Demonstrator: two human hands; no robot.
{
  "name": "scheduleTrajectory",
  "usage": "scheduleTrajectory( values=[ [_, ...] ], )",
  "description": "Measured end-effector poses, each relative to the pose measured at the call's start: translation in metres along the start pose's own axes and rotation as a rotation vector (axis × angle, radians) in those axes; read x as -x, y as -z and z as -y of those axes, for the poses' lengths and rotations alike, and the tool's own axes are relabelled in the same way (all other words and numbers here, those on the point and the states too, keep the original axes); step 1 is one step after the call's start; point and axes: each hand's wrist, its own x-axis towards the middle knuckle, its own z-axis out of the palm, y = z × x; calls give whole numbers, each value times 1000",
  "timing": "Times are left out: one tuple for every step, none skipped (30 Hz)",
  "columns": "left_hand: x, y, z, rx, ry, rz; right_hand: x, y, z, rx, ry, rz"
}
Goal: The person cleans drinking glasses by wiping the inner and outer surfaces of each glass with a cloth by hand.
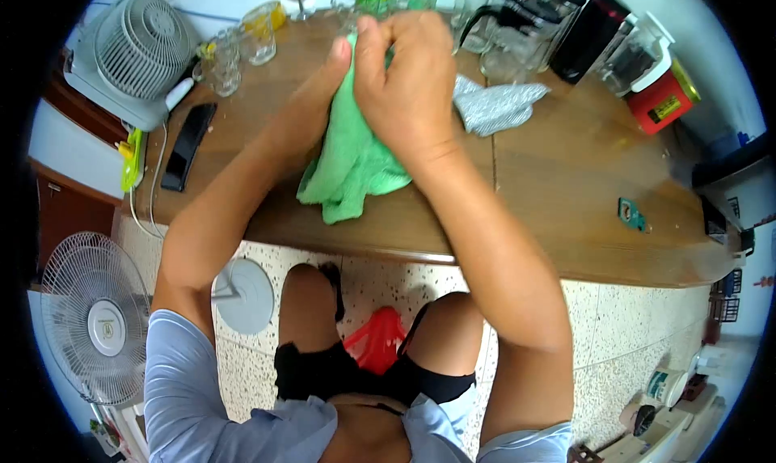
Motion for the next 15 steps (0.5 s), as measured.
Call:
scheduleTrajectory(
  values=[
    [-1, 2, 0, -29, -2, -3, -1, -4, 1, -75, 25, -36],
    [-1, 4, 1, -56, 1, -8, -1, -3, 6, -95, -23, 10],
    [-1, 7, 3, -69, -13, 8, 0, -3, 8, -99, -34, 22],
    [-2, 11, 5, -83, -29, 22, 1, -4, 9, -103, -43, 34],
    [-3, 13, 6, -95, -45, 35, 1, -6, 9, -111, -51, 36],
    [-5, 16, 7, -101, -48, 31, 2, -8, 9, -119, -59, 42],
    [-5, 14, 3, -105, -48, 23, 0, -8, 10, -130, -69, 52],
    [-3, 12, 0, -107, -45, 9, -1, -8, 12, -136, -54, 45],
    [1, 8, 0, -101, -25, -98, 0, -7, 15, -146, -41, 43],
    [2, 10, 0, -32, 21, -107, 0, -6, 18, -157, -34, 47],
    [2, 14, 5, 38, 68, -111, 2, -7, 16, -167, -15, 32],
    [-1, 18, 7, 108, 108, -109, 4, -7, 16, -171, -18, 65],
    [-2, 19, 7, 92, 90, -126, 5, -4, 17, -171, -13, 95],
    [-2, 18, 8, 77, 69, -140, 5, -1, 18, -166, -6, 122],
    [-3, 18, 9, 64, 51, -151, 4, 1, 22, -189, -52, 155]
  ],
)
